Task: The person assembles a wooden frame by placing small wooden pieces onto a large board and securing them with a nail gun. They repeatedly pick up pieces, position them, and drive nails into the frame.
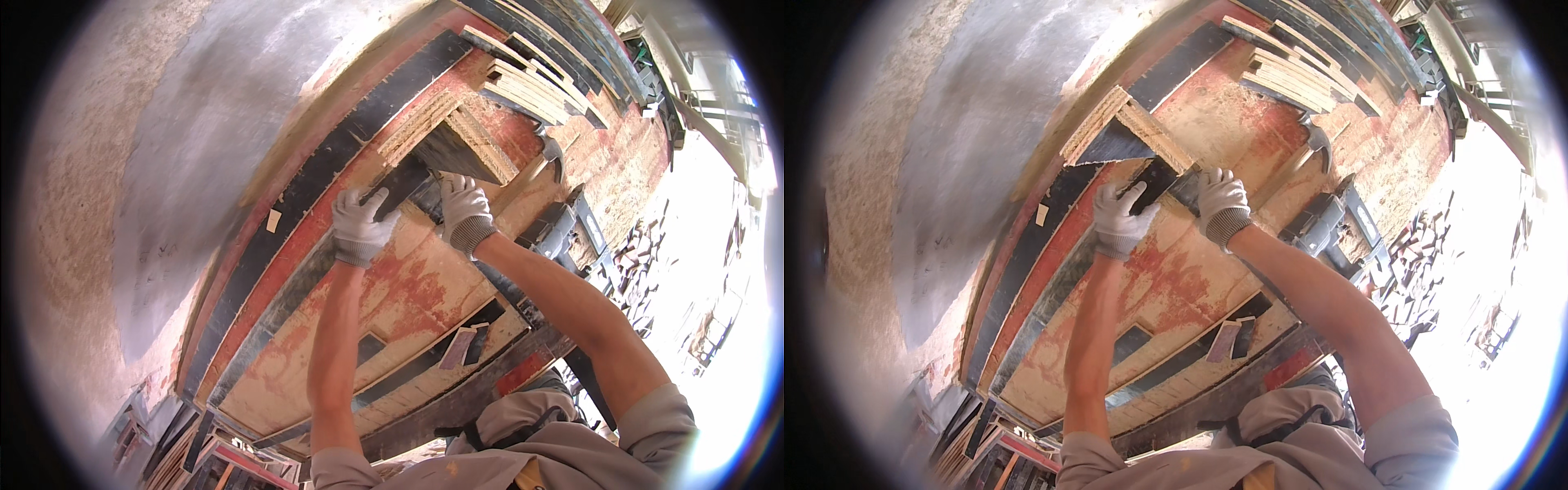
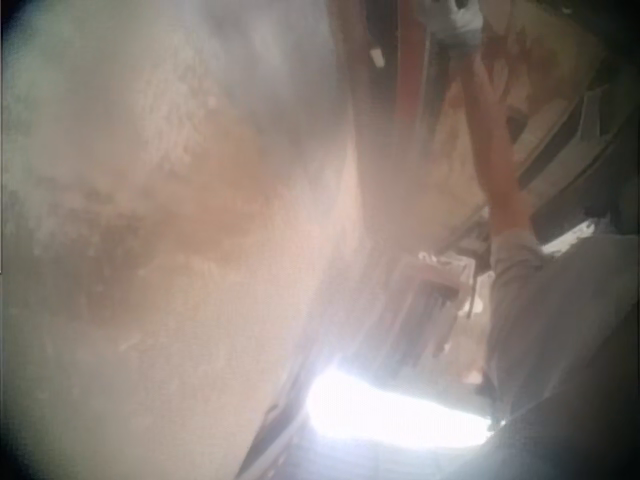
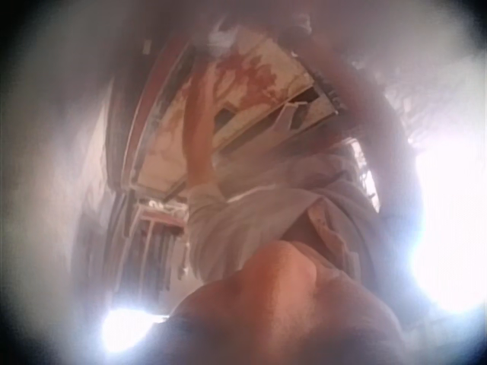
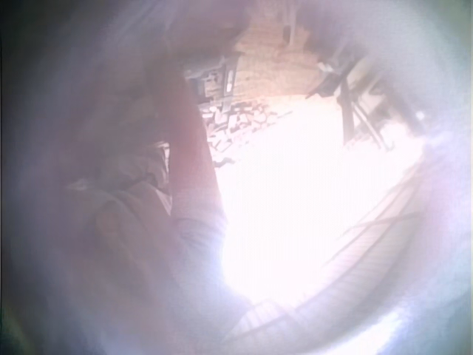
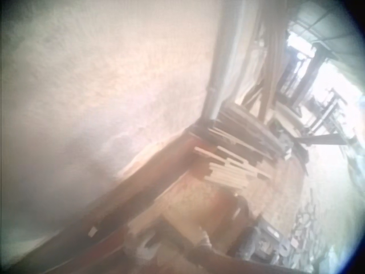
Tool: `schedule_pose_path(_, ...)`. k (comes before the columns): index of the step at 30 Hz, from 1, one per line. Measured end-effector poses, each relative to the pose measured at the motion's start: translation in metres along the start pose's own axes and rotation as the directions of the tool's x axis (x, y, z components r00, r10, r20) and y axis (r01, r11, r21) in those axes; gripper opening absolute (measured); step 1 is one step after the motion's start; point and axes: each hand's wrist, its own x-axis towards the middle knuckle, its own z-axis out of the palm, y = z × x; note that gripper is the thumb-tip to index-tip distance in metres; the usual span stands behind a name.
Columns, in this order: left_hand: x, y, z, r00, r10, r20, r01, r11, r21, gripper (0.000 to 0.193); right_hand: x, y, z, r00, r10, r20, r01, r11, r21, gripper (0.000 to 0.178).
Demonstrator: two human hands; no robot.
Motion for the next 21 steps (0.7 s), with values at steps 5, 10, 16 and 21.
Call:
schedule_pose_path(5,0.000,-0.011,0.003,1.000,0.016,0.025,-0.015,0.999,-0.038,0.060,0.000,-0.003,0.001,0.998,-0.014,-0.067,0.013,1.000,-0.014,0.084)
schedule_pose_path(10,0.012,-0.005,0.013,0.980,-0.197,-0.026,0.197,0.980,0.024,0.067,-0.002,-0.005,0.001,1.000,0.015,-0.022,-0.016,0.997,-0.075,0.080)
schedule_pose_path(16,0.032,0.012,0.031,0.827,-0.561,0.011,0.548,0.812,0.202,0.039,-0.001,-0.009,-0.001,0.998,-0.015,-0.064,0.013,1.000,-0.029,0.069)
schedule_pose_path(21,0.036,0.010,0.036,0.816,-0.577,-0.050,0.571,0.788,0.229,0.036,-0.057,0.043,-0.019,0.927,-0.143,-0.346,0.232,0.944,0.232,0.063)
